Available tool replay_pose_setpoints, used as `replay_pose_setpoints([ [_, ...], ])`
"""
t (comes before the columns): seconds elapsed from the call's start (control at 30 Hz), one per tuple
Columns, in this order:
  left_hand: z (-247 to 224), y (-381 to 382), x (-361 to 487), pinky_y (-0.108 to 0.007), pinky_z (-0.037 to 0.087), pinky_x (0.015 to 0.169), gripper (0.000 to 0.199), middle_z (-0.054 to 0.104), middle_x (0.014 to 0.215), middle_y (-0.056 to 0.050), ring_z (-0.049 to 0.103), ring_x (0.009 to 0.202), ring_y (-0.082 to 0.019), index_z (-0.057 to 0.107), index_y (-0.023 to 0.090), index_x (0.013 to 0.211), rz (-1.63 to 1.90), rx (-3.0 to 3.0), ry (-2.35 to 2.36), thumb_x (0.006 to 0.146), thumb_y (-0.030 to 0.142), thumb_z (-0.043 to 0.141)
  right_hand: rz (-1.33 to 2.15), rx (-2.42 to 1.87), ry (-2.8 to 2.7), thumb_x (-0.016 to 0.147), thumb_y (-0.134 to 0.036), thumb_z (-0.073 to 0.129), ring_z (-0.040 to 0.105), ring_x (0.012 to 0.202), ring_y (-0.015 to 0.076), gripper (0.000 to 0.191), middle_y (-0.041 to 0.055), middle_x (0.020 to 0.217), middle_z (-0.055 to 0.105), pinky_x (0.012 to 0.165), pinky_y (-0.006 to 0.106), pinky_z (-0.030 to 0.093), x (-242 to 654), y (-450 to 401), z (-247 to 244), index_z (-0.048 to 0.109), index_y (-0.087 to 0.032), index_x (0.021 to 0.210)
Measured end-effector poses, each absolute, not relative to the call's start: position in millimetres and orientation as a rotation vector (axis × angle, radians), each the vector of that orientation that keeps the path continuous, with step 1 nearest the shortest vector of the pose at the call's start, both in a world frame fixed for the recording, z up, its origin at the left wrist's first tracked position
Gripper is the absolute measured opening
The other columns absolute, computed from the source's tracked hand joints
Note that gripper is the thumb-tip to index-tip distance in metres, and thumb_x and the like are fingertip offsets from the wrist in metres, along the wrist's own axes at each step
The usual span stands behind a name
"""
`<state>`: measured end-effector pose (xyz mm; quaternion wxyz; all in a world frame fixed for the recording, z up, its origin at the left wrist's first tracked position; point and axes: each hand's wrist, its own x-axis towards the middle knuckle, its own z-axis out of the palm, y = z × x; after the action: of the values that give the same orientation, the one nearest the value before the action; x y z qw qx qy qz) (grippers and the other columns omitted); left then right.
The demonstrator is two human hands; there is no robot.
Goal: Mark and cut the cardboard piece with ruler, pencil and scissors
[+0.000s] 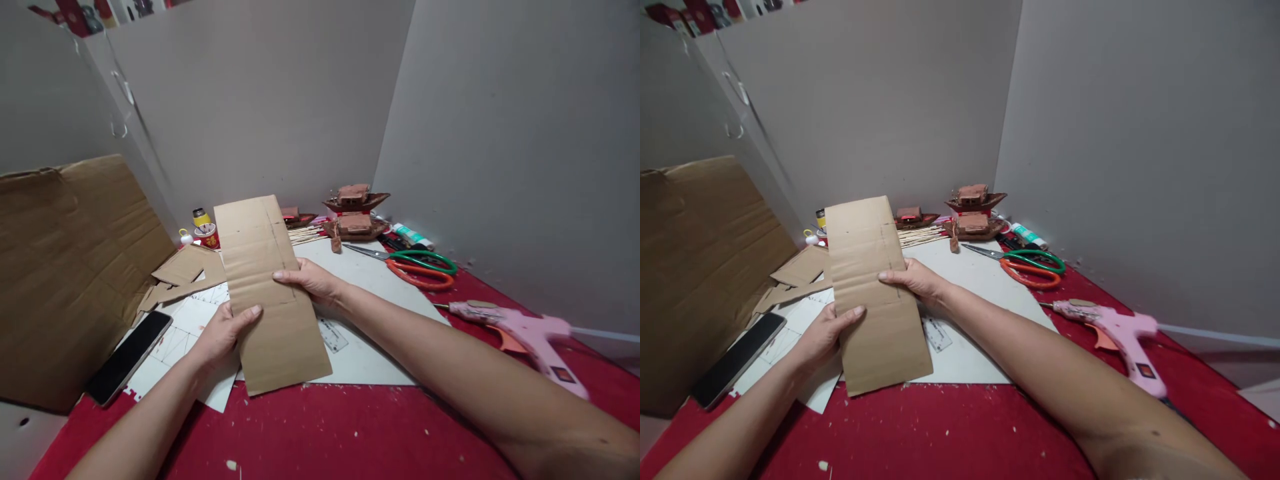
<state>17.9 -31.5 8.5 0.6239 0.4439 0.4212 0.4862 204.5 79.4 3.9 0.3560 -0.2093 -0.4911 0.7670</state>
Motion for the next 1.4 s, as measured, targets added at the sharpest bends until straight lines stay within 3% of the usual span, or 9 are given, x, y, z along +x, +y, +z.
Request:
replay_pose_setpoints([
  [0.33,11.4,-26.3,14.5,-0.039,0.055,0.085,0.055,0.075,0.114,-0.015,0.073,0.095,-0.029,0.07,0.018,0.121,1.077,0.997,0.967,0.071,0.03,0.085,1.958,-0.55,-1.247,0.062,-0.03,0.088,0.073,0.08,0.0226,0.043,0.0099,0.093,0.079,0.082,0.037,0.058,204.2,83.0,-2.9,0.074,-0.014,0.099],
  [0.67,10.5,-24.9,10.9,-0.039,0.056,0.083,0.05,0.076,0.108,-0.019,0.074,0.089,-0.03,0.074,0.013,0.114,0.967,0.962,0.99,0.069,0.031,0.086,1.878,-0.553,-1.155,0.062,-0.032,0.086,0.073,0.078,0.0235,0.038,0.0089,0.09,0.079,0.08,0.038,0.058,204.7,87.9,-0.9,0.071,-0.016,0.093],
  [1.13,7.1,-25.7,8.5,-0.039,0.058,0.081,0.04,0.076,0.111,-0.013,0.074,0.092,-0.029,0.072,0.02,0.115,1.073,0.949,1.05,0.077,0.032,0.08,1.923,-0.553,-1.226,0.059,-0.033,0.089,0.073,0.085,0.0251,0.046,0.0105,0.092,0.078,0.089,0.042,0.057,201.3,79.6,0.0,0.072,-0.014,0.097],
  [1.4,5.8,-23.8,10.2,-0.043,0.057,0.085,0.052,0.075,0.113,-0.017,0.073,0.096,-0.033,0.068,0.015,0.122,1.089,0.966,1.065,0.076,0.034,0.081,1.89,-0.553,-1.275,0.057,-0.033,0.09,0.073,0.087,0.0245,0.046,0.0088,0.094,0.079,0.094,0.043,0.054,200.3,81.1,-1.2,0.074,-0.014,0.096],
])
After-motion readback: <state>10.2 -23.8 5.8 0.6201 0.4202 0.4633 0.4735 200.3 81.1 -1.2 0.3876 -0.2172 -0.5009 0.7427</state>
